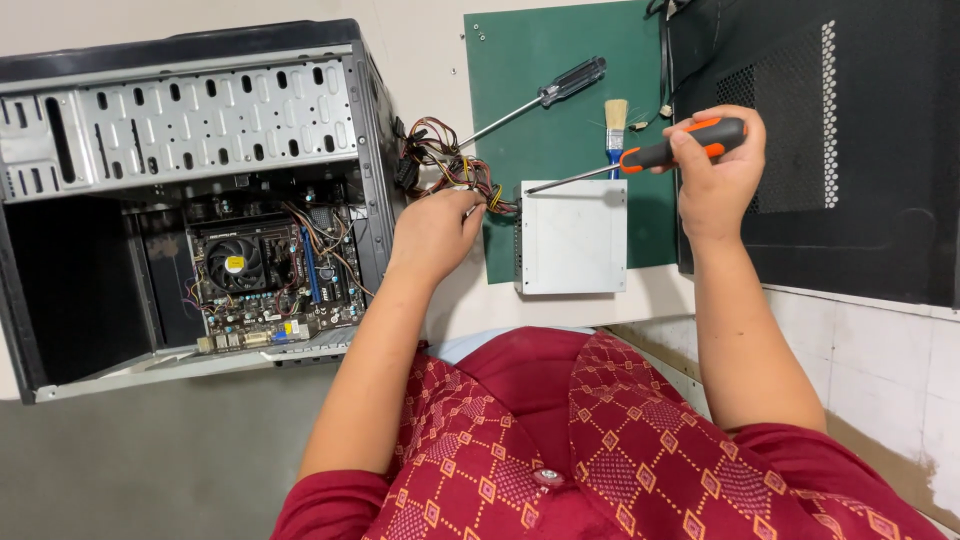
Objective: Installing a power supply unit into a desktop computer case and securing it with screws using a screwdriver.
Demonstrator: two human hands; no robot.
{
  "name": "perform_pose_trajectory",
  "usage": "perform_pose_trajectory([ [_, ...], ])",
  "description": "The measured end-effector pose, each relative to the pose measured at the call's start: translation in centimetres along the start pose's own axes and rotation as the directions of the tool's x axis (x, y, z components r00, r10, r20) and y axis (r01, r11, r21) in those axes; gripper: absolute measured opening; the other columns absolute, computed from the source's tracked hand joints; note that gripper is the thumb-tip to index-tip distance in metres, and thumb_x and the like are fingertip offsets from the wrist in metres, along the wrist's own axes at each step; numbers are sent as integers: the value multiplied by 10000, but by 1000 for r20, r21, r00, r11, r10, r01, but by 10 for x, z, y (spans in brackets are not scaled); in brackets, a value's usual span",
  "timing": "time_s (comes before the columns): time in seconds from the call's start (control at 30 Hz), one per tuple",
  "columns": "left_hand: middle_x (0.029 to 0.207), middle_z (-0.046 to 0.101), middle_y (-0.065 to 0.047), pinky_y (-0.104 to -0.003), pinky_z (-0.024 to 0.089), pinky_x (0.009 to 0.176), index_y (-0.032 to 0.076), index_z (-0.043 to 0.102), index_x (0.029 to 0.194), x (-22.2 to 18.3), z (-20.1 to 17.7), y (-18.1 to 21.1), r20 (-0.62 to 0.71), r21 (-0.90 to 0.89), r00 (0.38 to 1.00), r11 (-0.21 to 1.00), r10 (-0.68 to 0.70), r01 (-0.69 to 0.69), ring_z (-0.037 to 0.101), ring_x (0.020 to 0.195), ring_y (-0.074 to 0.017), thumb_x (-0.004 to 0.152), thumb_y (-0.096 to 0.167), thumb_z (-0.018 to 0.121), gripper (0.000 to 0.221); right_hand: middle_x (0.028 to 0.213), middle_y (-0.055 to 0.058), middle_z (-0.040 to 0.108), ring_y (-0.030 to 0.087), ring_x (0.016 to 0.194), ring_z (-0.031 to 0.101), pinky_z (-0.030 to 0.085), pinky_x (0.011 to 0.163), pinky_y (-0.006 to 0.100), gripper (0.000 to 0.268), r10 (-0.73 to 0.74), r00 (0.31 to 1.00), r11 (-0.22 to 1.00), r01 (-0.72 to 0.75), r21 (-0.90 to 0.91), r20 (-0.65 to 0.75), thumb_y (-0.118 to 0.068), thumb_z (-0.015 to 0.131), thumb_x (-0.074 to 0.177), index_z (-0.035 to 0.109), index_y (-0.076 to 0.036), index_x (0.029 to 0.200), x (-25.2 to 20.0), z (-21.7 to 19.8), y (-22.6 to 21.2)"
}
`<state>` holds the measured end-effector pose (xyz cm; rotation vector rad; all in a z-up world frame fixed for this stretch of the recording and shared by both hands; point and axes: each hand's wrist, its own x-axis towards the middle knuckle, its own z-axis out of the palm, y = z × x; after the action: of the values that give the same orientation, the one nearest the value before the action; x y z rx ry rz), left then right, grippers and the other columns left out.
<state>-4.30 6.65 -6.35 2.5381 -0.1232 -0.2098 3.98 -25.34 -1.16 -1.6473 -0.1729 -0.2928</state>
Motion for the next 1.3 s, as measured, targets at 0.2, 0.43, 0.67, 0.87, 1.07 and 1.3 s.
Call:
perform_pose_trajectory([
  [0.2,984,754,-78,-443,584,838,221,749,1149,0,-3,2,11,7,1000,1000,10,-10,743,944,-311,1015,379,566,277,929,251,714,277,691,718,619,578,329,241,11,1000,1000,-11,-24,-21,25,713,1005,516,-2,1140,-4,3,6],
  [0.43,954,752,-76,-439,586,828,221,757,1144,1,-7,4,21,21,1000,1000,11,-12,746,922,-311,1010,368,571,273,950,253,716,265,738,716,610,624,322,278,-82,996,987,87,-134,38,48,784,978,554,29,1133,-4,7,-21],
  [0.67,884,726,-113,-543,509,630,127,710,941,2,-8,7,55,21,998,1000,11,-12,666,793,-407,996,288,541,240,1216,133,518,353,938,628,494,620,489,332,-3,844,536,455,-711,537,-94,769,962,563,-39,1218,2,47,-115],
  [0.87,876,722,-111,-539,509,612,125,716,947,4,-10,7,61,18,998,1000,4,-5,664,780,-400,1005,286,536,248,868,3,669,286,589,681,453,412,432,494,167,855,-93,509,-856,491,-639,664,1014,608,-149,985,13,58,-97],
  [1.07,891,751,-66,-493,506,658,146,748,996,9,-13,8,11,-114,1000,993,-10,12,678,820,-345,986,298,555,246,963,135,598,416,676,662,477,478,528,280,248,704,147,651,-744,665,-348,607,1039,555,-90,1135,22,81,-125],
  [1.3,733,715,12,-416,455,624,206,768,978,11,-16,8,-27,-288,997,956,-72,61,650,752,-254,980,330,549,251,1169,206,510,437,808,679,479,541,567,551,369,513,462,622,-632,775,150,564,785,553,-106,1274,39,98,-155],
])
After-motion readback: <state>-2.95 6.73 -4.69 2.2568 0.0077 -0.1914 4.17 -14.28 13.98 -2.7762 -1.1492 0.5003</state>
